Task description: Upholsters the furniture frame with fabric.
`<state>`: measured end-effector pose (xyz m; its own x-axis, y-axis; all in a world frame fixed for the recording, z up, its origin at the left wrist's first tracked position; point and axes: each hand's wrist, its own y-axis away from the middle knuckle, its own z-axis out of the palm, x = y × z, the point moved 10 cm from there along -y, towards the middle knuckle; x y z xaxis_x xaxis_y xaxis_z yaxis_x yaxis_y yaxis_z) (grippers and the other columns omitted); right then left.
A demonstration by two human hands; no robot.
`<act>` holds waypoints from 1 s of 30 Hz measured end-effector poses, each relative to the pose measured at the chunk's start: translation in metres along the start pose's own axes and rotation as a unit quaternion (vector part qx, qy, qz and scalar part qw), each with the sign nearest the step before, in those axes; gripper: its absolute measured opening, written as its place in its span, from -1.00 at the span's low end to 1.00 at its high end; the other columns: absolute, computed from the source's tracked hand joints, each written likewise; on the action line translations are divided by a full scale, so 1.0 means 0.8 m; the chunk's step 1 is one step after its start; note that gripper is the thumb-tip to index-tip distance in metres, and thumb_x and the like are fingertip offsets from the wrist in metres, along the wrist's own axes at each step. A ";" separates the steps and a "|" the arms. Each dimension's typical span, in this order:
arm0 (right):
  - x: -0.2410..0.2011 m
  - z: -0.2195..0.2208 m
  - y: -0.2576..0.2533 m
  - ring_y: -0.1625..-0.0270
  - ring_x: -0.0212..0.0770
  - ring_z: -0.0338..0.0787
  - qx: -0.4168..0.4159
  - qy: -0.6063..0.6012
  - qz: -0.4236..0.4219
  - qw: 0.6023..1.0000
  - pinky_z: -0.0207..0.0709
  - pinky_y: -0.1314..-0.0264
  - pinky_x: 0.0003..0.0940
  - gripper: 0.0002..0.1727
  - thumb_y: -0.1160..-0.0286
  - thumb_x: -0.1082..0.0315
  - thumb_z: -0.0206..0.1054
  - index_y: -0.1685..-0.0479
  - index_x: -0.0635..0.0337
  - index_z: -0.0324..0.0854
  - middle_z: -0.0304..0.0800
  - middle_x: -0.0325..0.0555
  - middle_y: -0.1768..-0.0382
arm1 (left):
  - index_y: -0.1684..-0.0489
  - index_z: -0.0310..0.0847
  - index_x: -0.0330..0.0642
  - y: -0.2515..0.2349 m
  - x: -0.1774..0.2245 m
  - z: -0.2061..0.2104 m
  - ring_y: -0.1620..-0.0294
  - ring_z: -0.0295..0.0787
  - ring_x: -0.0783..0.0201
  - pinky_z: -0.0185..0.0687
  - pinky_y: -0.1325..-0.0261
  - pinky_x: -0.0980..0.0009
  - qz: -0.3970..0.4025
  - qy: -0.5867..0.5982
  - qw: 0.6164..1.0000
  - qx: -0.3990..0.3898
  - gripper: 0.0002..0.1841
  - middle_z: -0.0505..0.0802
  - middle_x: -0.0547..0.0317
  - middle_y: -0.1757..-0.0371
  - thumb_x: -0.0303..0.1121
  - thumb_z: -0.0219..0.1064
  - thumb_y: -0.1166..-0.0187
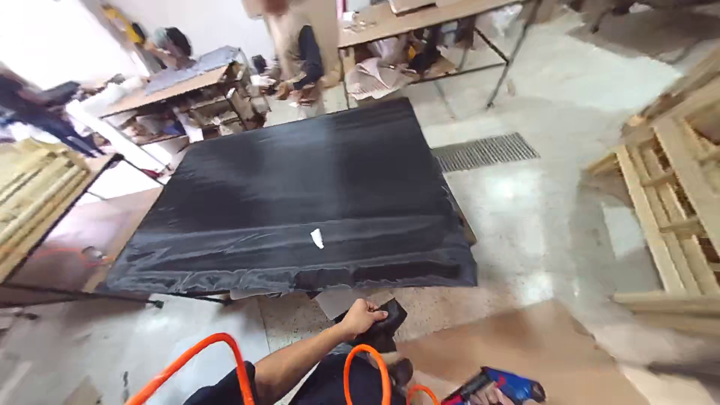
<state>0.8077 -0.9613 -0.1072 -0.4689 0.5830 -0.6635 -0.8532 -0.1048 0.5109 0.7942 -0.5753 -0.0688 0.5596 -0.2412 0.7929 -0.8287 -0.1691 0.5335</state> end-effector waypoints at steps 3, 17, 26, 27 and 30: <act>0.013 0.000 0.007 0.42 -0.32 0.76 -0.005 -0.131 -0.024 0.991 0.75 0.23 -0.26 -0.71 -0.69 0.11 0.11 0.37 -0.06 0.64 0.65 -0.35 0.55 | -0.15 0.81 -0.08 -0.008 0.080 0.083 0.02 0.92 0.09 0.78 -0.20 -0.04 0.179 -0.308 0.929 -0.099 -0.57 0.94 0.02 0.12 0.02 0.14 -0.79; 0.056 -0.092 -0.144 0.11 -0.35 0.93 0.137 0.287 -0.212 0.924 0.86 -0.01 -0.20 -0.61 -0.44 0.01 0.55 0.08 0.17 0.76 0.92 -0.16 0.20 | -0.22 0.80 -0.35 -0.194 0.129 0.237 0.02 0.96 0.08 0.85 -0.16 0.13 0.404 -0.439 0.802 0.037 -0.73 0.95 -0.12 0.02 -0.46 0.32 -0.66; 0.042 -0.016 -0.243 0.26 -0.21 0.90 0.038 0.355 -0.374 0.856 0.71 0.27 0.01 -0.57 -0.20 -0.06 0.45 0.01 -0.05 0.88 0.94 -0.17 0.31 | 0.16 0.90 -0.24 -0.223 0.124 0.210 0.27 0.90 0.34 0.83 0.13 0.30 0.399 -0.425 0.773 0.251 -0.72 0.95 0.08 0.27 -0.21 0.37 -0.71; 0.045 -0.010 -0.252 0.28 -0.21 0.90 0.032 0.357 -0.375 0.855 0.69 0.29 0.01 -0.58 -0.20 -0.05 0.45 0.02 -0.06 0.87 0.94 -0.19 0.33 | 0.14 0.91 -0.24 -0.223 0.123 0.209 0.26 0.91 0.36 0.84 0.12 0.33 0.389 -0.420 0.777 0.259 -0.73 0.96 0.10 0.26 -0.21 0.38 -0.69; 0.056 -0.001 -0.270 0.28 -0.22 0.89 0.023 0.355 -0.374 0.857 0.66 0.28 0.01 -0.61 -0.22 -0.03 0.44 0.02 -0.07 0.87 0.93 -0.21 0.35 | 0.08 0.87 -0.20 -0.226 0.118 0.204 0.32 0.85 0.47 0.81 0.18 0.43 0.352 -0.428 0.791 0.261 -0.72 0.93 0.20 0.30 -0.16 0.38 -0.69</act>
<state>0.9708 -0.9134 -0.2477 0.1703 -0.1654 -0.9714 -0.9732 0.1265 -0.1921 0.9974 -0.7237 -0.1384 -0.0544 -0.9714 0.2311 -0.9461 -0.0239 -0.3229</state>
